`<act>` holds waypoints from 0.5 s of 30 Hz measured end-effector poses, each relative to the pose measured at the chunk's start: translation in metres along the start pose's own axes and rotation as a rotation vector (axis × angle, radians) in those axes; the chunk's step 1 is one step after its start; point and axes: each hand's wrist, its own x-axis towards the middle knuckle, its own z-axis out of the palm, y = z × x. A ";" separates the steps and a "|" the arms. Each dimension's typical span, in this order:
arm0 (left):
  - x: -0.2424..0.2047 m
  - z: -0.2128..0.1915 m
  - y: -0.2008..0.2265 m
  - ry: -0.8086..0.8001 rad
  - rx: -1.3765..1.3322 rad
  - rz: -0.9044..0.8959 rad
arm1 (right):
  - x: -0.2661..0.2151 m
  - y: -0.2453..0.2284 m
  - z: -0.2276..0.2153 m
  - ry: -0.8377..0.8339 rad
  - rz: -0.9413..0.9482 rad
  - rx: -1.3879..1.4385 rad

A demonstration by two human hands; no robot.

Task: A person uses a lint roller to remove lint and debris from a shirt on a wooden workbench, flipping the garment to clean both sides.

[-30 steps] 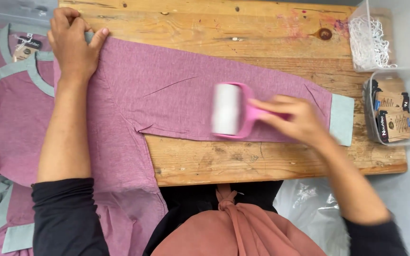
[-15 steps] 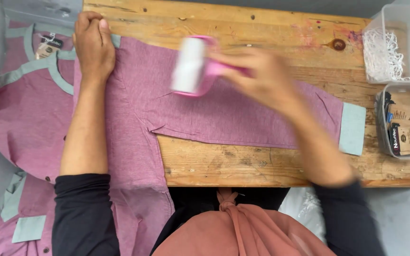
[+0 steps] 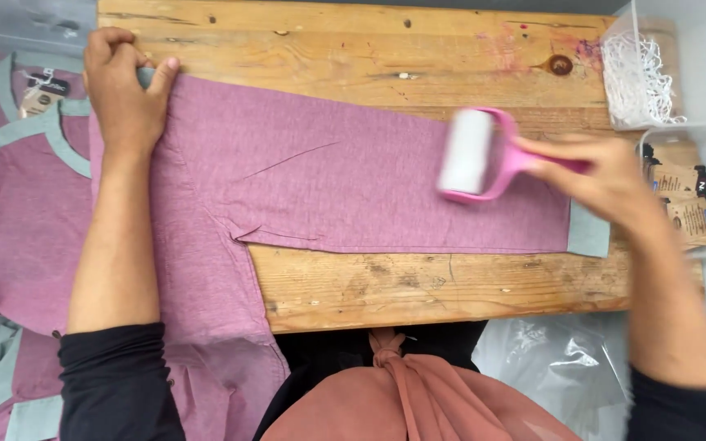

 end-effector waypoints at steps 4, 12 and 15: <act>-0.002 0.002 -0.004 0.010 0.021 0.039 | -0.033 0.034 -0.041 0.001 0.227 -0.231; 0.002 -0.002 0.005 0.076 -0.079 0.083 | 0.067 -0.084 0.039 0.070 -0.469 -0.454; 0.002 -0.002 0.003 0.083 -0.075 0.090 | 0.122 -0.128 0.098 0.102 -0.620 -0.391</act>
